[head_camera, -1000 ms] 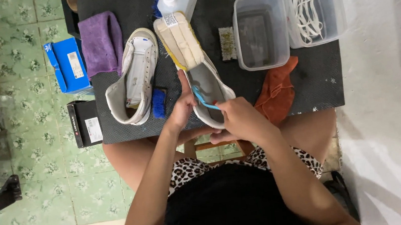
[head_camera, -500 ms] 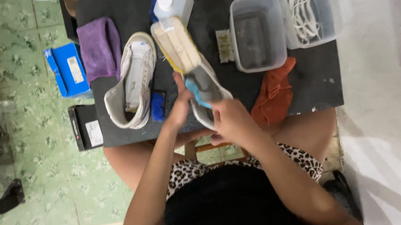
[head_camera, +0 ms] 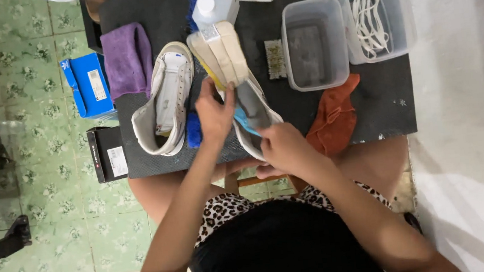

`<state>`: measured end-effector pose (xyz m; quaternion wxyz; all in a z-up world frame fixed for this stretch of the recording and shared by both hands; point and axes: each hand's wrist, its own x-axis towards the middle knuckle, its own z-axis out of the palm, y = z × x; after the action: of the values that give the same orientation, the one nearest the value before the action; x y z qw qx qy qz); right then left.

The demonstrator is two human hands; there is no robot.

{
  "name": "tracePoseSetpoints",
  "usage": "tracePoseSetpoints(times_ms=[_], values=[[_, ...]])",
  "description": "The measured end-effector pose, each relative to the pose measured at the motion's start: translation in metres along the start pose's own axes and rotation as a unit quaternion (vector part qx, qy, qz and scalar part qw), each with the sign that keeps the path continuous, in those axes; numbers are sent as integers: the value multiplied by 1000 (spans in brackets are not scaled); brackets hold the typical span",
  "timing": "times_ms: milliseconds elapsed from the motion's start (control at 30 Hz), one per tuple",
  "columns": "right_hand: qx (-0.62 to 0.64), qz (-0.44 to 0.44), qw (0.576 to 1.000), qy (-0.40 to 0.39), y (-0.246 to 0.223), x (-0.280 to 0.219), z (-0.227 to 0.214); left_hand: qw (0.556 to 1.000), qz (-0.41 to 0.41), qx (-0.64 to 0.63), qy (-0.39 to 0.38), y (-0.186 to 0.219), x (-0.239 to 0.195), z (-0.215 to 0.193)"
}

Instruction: The person cleans a white high-top sneaker by scrubbing the interior and exterior with a blue brush and wiping with an orange cloth. The person removes the insole, scrubs the inside of the shoe, and then scrubs the outer surface and sole before wiping the shoe with the cloth.

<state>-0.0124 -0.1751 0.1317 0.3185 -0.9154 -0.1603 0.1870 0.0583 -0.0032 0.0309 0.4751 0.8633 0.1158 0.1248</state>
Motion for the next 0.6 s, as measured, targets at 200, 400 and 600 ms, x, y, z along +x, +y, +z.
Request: tracePoseSetpoints(times_ms=[200,400,600], values=[[16,6,1000,0,29,22,27,988,58,45,-135,-29,24,11],[48,19,997,-66,6,6,-11,971,125,147,-142,-52,44,9],[56,40,988,-138,-21,-12,-32,973,113,155,-132,-46,45,-3]])
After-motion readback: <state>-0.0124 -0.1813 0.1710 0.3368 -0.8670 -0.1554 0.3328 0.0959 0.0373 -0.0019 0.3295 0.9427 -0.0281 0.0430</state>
